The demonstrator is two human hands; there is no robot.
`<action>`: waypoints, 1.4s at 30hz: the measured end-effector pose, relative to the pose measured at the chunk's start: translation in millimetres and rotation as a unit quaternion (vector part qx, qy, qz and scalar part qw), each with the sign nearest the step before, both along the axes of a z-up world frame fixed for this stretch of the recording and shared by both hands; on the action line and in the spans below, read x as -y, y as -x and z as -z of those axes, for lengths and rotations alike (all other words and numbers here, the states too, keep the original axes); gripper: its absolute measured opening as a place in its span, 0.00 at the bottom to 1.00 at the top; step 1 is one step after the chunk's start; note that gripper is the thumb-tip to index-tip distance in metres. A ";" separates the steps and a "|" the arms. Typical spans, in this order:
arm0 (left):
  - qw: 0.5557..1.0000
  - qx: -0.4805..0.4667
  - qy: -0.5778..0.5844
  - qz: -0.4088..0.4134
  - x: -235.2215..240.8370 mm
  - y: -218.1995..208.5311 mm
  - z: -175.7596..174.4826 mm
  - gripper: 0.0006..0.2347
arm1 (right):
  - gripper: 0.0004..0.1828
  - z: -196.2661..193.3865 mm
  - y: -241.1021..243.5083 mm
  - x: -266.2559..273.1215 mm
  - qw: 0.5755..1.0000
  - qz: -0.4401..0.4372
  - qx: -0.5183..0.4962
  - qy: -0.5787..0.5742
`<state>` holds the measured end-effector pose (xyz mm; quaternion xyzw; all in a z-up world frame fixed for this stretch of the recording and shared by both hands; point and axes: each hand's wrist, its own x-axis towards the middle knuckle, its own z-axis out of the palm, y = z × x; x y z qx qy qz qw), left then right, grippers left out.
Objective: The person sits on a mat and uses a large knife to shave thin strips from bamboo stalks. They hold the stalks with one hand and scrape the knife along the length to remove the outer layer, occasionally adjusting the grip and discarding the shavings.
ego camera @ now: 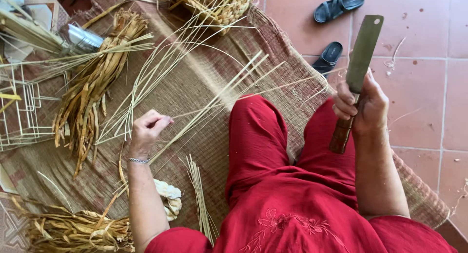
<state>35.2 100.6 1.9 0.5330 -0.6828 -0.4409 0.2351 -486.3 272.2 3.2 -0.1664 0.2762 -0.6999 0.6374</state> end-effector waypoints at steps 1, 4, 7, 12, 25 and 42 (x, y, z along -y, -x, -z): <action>1.000 -0.024 -0.002 0.004 -3.7 -2.0 -1.9 0.04 | 0.22 -0.5 1.2 -2.1 1.000 0.000 0.022 0.016; 0.999 -0.033 -0.013 0.014 -3.3 -7.6 -4.4 0.04 | 0.23 -2.8 -0.6 -5.5 1.000 -0.018 0.016 0.013; 1.000 0.001 -0.030 -0.008 -0.6 -16.0 1.5 0.04 | 0.27 -4.0 -7.4 -5.7 0.996 -0.044 0.059 0.057; 0.999 -0.011 -0.040 -0.018 -2.2 -20.4 7.7 0.04 | 0.29 -5.3 -9.5 -11.7 0.996 -0.056 0.037 0.052; 0.935 0.094 0.341 -0.004 0.3 44.3 -67.2 0.02 | 0.21 26.0 14.4 -17.3 0.992 0.118 0.047 -0.016; 0.610 -0.775 0.120 -0.111 -35.4 36.3 -83.0 0.10 | 0.26 -3.8 -97.1 -2.8 0.975 -0.212 -0.050 -0.037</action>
